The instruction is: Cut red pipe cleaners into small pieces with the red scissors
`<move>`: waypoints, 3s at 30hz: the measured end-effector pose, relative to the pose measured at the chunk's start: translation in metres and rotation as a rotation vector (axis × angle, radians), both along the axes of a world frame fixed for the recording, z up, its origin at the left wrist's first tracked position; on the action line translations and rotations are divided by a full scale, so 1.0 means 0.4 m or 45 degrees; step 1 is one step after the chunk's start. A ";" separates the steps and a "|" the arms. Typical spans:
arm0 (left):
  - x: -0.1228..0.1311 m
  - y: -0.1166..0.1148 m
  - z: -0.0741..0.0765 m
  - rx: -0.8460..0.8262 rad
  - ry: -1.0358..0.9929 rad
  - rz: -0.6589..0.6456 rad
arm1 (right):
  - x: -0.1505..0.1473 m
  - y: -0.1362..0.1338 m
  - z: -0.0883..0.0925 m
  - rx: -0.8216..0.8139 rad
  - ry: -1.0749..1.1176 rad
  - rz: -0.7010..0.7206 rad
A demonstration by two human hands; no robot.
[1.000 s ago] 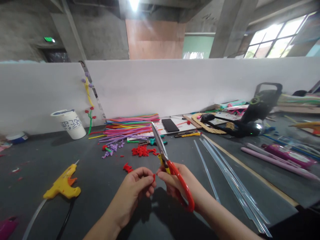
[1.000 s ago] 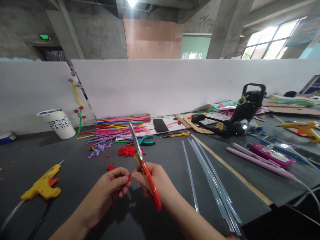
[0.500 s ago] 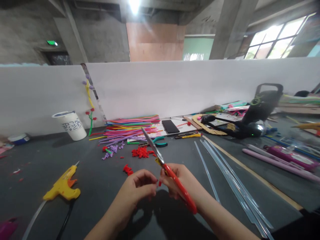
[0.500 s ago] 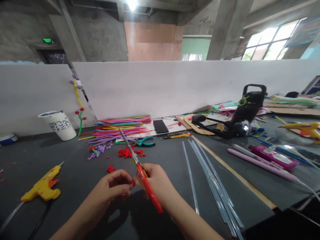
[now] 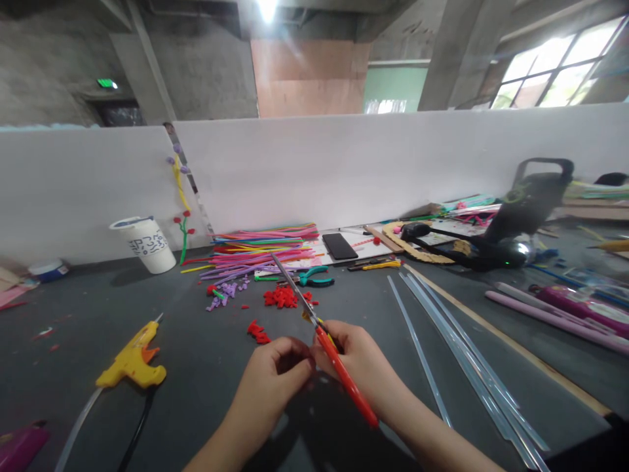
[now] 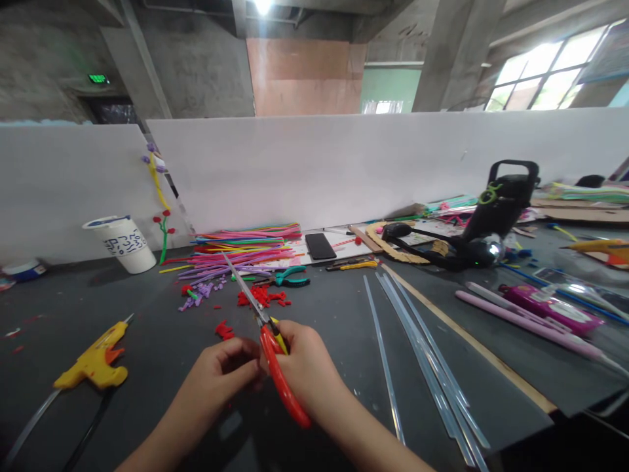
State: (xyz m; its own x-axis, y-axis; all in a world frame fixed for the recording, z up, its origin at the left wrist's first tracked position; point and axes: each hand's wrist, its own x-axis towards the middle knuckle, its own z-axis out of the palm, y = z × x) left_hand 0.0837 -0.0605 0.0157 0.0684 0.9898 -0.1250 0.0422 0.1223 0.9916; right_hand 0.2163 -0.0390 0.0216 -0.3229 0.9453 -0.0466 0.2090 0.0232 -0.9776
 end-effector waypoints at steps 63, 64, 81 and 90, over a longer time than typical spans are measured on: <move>-0.047 -0.016 0.031 0.188 -0.535 0.242 | 0.083 -0.058 -0.047 1.180 -1.111 0.007; -0.048 -0.015 0.031 0.190 -0.533 0.240 | 0.084 -0.057 -0.049 1.178 -1.105 0.011; -0.051 -0.009 0.035 0.238 -0.557 0.196 | 0.085 -0.056 -0.057 1.191 -1.084 0.048; -0.058 -0.001 0.035 0.221 -0.555 0.161 | 0.087 -0.056 -0.049 1.128 -1.011 0.006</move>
